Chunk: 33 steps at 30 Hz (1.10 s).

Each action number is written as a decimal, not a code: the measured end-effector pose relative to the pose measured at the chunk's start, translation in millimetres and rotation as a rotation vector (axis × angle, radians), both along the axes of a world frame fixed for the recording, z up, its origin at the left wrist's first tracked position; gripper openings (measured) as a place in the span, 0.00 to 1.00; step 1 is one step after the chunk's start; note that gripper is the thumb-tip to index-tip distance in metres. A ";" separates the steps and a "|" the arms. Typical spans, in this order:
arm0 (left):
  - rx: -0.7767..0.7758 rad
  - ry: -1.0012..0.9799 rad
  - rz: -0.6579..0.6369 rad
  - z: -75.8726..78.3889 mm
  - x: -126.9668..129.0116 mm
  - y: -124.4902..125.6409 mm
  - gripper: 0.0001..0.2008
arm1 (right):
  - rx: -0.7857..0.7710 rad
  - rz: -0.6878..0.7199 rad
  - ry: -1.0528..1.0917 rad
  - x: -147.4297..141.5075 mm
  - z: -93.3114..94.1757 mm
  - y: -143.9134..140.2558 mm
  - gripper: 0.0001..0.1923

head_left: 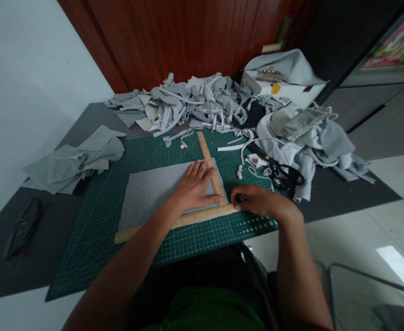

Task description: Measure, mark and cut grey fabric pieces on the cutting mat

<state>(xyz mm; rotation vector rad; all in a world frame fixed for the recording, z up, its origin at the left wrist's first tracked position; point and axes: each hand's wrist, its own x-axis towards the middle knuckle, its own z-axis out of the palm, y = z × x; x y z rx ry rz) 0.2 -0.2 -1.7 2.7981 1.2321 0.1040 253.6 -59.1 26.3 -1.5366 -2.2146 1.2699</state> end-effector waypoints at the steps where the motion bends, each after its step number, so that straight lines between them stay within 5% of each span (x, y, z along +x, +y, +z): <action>1: -0.003 0.004 -0.002 0.6 0.0 -0.1 0.53 | -0.004 -0.001 0.001 -0.2 -0.2 0.0 0.08; 33: -0.018 0.033 -0.001 4.5 -2.2 1.5 0.56 | -0.027 -0.072 -0.091 -4.0 -0.1 -1.5 0.12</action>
